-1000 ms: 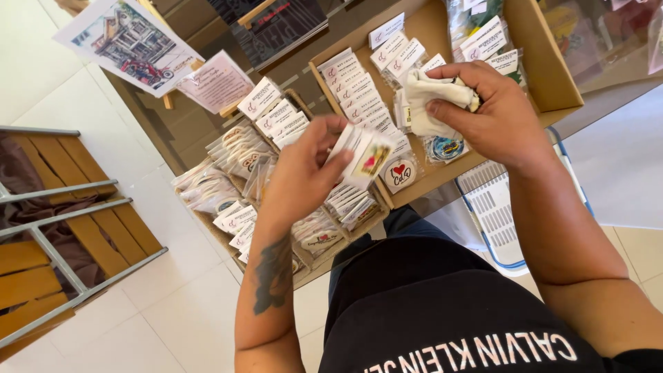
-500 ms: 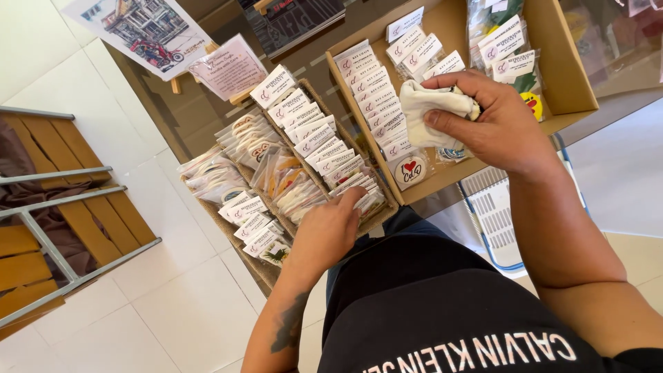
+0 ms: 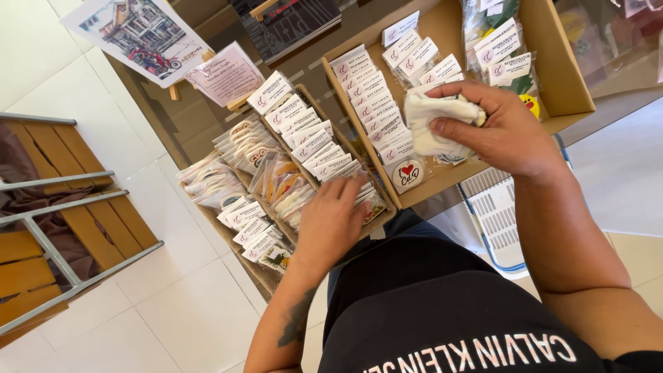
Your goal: Cleaning and organizing small packaged souvenir items such as stickers and magnets in display bins using a cloth.
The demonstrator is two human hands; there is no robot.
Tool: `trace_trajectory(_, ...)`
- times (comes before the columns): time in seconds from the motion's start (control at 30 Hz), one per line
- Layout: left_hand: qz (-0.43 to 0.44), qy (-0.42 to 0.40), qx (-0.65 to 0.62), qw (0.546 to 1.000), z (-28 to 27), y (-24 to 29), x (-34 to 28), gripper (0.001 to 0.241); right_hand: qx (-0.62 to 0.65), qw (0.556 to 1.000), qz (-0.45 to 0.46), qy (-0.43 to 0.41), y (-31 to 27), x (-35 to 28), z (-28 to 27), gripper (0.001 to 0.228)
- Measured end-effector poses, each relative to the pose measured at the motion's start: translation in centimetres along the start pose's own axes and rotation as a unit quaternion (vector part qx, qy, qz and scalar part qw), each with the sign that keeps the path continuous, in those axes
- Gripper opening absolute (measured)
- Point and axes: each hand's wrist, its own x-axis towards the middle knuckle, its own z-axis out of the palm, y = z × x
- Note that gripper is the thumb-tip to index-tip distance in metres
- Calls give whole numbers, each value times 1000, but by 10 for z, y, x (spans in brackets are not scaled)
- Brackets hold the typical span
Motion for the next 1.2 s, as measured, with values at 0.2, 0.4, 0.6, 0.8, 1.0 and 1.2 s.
trace_trajectory(0.2,-23,80,-93,992,-21,2,37,27,59,997,-5,47,15,-4,-30,44)
trace_trajectory(0.4,22,79,-115,990,-2,17,90,26,118,983,26,140,46,-8,-62,42)
trace_trajectory(0.6,78,9,3,997,59,27,149,42,103,984,47,140,60,-9,-83,43)
trace_trajectory(0.8,66,-72,74,992,96,18,181,57,104,988,56,99,74,-8,-103,45)
trace_trajectory(1.0,49,-50,82,994,90,22,185,50,108,987,55,108,80,-8,-108,44)
trace_trajectory(1.2,74,-79,-69,992,78,17,184,18,89,990,53,94,71,-6,-100,45)
